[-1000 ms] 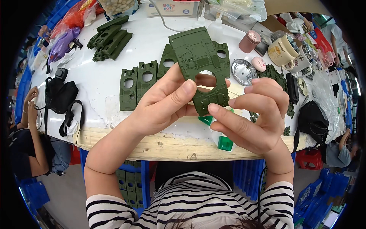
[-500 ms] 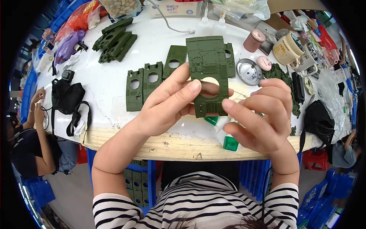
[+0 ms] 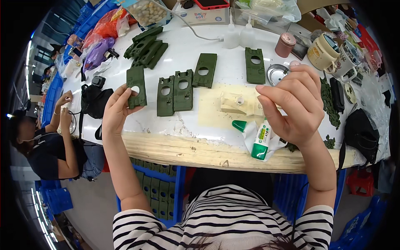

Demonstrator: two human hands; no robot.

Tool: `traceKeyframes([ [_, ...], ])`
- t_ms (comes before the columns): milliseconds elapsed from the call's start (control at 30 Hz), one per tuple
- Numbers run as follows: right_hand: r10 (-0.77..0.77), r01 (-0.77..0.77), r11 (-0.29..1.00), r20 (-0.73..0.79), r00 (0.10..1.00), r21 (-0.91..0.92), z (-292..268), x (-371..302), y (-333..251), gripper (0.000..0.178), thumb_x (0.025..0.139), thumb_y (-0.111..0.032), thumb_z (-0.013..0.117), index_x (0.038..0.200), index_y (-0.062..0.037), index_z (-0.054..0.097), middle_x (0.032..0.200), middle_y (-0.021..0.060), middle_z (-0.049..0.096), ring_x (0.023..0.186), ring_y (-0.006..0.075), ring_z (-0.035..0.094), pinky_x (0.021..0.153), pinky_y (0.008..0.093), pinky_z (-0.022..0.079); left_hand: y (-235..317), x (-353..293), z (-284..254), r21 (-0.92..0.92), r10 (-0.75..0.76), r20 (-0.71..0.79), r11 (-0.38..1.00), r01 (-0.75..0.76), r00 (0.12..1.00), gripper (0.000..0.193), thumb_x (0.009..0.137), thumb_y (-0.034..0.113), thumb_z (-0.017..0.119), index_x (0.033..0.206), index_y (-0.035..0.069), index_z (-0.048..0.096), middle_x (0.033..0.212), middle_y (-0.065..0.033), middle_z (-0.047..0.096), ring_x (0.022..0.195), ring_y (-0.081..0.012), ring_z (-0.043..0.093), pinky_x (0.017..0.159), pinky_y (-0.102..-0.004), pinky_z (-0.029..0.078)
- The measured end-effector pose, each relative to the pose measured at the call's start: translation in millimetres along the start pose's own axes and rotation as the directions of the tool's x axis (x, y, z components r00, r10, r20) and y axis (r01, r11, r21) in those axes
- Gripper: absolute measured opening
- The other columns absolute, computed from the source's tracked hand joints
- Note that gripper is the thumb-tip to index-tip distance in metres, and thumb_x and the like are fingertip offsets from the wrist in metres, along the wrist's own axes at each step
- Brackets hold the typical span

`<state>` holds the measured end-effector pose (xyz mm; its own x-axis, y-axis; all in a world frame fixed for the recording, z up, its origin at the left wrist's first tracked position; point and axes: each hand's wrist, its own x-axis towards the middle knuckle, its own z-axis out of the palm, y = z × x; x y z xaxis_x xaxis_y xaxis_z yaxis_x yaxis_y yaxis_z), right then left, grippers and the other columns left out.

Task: The person applies glue to small plastic components and attaches them to the hull of toy tank models on a workbench.

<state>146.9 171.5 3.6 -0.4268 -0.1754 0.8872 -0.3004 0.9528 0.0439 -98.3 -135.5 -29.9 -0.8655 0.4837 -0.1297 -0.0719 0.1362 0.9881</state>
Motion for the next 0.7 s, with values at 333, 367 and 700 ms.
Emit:
traceKeyframes([
  [333, 0.001, 0.0, 1.0, 0.025, 1.0, -0.025, 3, -2, 1, 0.012, 0.065, -0.009, 0.075, 0.074, -0.0076, 0.068, 0.062, 0.0007, 0.054, 0.062, 0.0184, 0.051, 0.075, 0.0356, 0.044, -11, 2, -6, 0.504, -0.057, -0.157, 0.854, 0.129, 0.986, 0.035, 0.092, 0.023, 0.053, 0.116, -0.003, 0.057, 0.091, -0.0089, 0.063, 0.083, -0.0164, 0.061, 0.072, -0.031, 0.055],
  [367, 0.005, -0.004, 1.0, 0.024, 1.0, -0.023, 3, -3, 0, 0.011, 0.065, -0.009, 0.075, 0.074, -0.0076, 0.068, 0.062, 0.0008, 0.053, 0.062, 0.0185, 0.051, 0.075, 0.0359, 0.044, -12, 4, -10, 0.624, -0.008, -0.139, 0.776, 0.094, 0.99, 0.034, 0.091, 0.023, 0.054, 0.113, -0.003, 0.059, 0.09, -0.0105, 0.064, 0.083, -0.0176, 0.062, 0.072, -0.032, 0.054],
  [700, 0.02, -0.018, 1.0, 0.066, 0.998, -0.019, 4, -2, -1, 0.009, 0.067, -0.009, 0.075, 0.074, -0.0077, 0.068, 0.061, 0.0, 0.053, 0.061, 0.0168, 0.051, 0.079, 0.037, 0.045, -10, 0, 4, 0.93, 0.387, -0.062, 0.356, -0.087, 0.92, 0.025, 0.087, 0.019, 0.059, 0.104, 0.001, 0.063, 0.083, -0.0141, 0.066, 0.076, -0.0297, 0.063, 0.07, -0.0389, 0.048],
])
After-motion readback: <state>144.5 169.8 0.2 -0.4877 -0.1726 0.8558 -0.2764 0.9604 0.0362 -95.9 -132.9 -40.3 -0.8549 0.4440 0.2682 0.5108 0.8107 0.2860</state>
